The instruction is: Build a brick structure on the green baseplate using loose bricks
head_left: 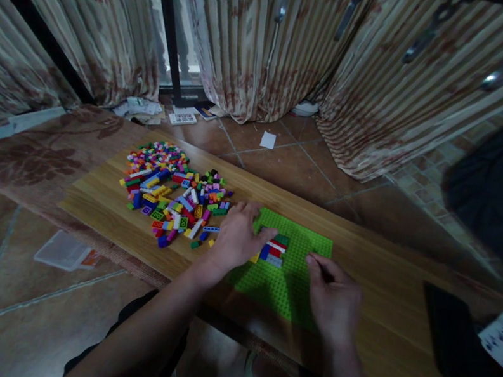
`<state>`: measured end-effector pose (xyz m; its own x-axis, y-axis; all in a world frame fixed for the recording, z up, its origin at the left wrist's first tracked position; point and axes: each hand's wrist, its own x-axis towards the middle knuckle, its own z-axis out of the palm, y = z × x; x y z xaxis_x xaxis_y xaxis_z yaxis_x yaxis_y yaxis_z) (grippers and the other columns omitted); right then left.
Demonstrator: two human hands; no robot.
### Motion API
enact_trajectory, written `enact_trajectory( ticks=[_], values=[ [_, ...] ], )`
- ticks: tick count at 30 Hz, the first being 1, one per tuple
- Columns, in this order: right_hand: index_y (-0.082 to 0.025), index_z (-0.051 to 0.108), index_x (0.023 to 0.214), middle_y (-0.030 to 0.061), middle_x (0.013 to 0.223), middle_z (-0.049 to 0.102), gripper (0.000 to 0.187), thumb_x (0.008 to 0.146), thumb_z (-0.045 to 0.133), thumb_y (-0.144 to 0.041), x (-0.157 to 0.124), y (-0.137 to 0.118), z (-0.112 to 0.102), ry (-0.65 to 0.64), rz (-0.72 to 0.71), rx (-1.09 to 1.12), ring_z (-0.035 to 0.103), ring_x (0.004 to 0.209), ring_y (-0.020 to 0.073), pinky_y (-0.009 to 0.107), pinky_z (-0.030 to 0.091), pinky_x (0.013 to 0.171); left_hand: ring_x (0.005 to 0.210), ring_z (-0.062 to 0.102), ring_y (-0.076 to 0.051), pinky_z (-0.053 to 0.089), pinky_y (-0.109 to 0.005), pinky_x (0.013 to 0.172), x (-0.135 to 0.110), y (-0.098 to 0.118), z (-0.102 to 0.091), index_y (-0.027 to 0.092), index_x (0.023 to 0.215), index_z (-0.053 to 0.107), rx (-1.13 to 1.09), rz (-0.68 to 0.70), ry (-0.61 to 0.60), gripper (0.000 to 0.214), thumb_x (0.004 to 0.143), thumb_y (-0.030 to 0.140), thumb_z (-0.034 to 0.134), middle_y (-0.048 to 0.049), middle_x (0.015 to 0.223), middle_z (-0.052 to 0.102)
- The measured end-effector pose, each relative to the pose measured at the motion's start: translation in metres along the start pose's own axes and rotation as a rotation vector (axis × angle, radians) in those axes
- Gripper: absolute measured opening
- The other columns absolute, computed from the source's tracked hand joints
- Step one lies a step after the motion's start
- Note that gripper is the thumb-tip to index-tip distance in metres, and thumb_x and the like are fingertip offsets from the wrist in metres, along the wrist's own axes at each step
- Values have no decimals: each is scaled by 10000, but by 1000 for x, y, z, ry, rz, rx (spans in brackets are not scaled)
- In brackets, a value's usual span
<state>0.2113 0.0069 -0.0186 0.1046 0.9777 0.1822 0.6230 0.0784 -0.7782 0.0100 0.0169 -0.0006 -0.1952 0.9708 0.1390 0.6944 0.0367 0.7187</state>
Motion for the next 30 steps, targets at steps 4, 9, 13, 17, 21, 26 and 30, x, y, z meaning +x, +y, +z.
enact_trajectory(
  ticks=[4, 9, 13, 17, 21, 26, 30],
  values=[
    [-184, 750, 848, 91, 877, 764, 322, 826, 617, -477, 2, 0, -2, 79, 32, 43, 699, 816, 240, 360, 519, 767, 909, 646, -215, 500, -333, 836, 10, -6, -8, 150, 1083, 660, -296, -79, 195, 316, 828, 337, 649, -93, 1018, 698],
    [-188, 746, 847, 78, 862, 755, 311, 831, 625, -474, -3, -10, 6, 103, -19, 125, 690, 786, 219, 337, 520, 732, 729, 607, -113, 465, -208, 681, 20, -19, -23, 155, 912, 698, -777, -194, 469, 174, 832, 293, 629, -27, 825, 686],
    [-206, 742, 848, 56, 851, 738, 261, 851, 624, -439, -12, -21, 19, 57, -123, 185, 677, 787, 204, 323, 521, 726, 513, 475, -42, 338, -146, 483, 21, -31, -48, 147, 832, 695, -1154, -381, 640, 146, 812, 280, 640, 16, 682, 632],
    [-225, 740, 911, 43, 878, 726, 201, 881, 607, -374, -23, -35, 39, -57, -254, 209, 668, 789, 189, 316, 519, 729, 440, 428, -17, 299, -125, 438, 17, -43, -75, 122, 820, 659, -1492, -512, 697, 89, 812, 194, 606, 39, 603, 584],
    [-228, 731, 943, 49, 891, 723, 177, 897, 586, -318, -29, -51, 54, -125, -346, 199, 668, 827, 196, 334, 522, 769, 401, 416, -14, 313, -120, 421, 13, -51, -92, 125, 813, 639, -1614, -557, 631, 66, 827, 139, 577, 50, 549, 556],
    [-191, 740, 906, 75, 896, 729, 209, 846, 624, -354, -4, -39, 41, 99, -162, 156, 660, 798, 203, 359, 518, 760, 406, 456, -12, 341, -116, 425, 13, -52, -99, 121, 798, 623, -1635, -621, 572, 36, 826, 121, 600, 50, 560, 554],
    [-160, 738, 872, 82, 827, 742, 340, 682, 741, -442, 21, -8, 16, 152, 165, 178, 675, 743, 228, 378, 515, 713, 408, 464, -10, 351, -108, 418, 12, -53, -99, 112, 803, 631, -1656, -634, 521, 53, 833, 105, 588, 42, 566, 557]
  ],
)
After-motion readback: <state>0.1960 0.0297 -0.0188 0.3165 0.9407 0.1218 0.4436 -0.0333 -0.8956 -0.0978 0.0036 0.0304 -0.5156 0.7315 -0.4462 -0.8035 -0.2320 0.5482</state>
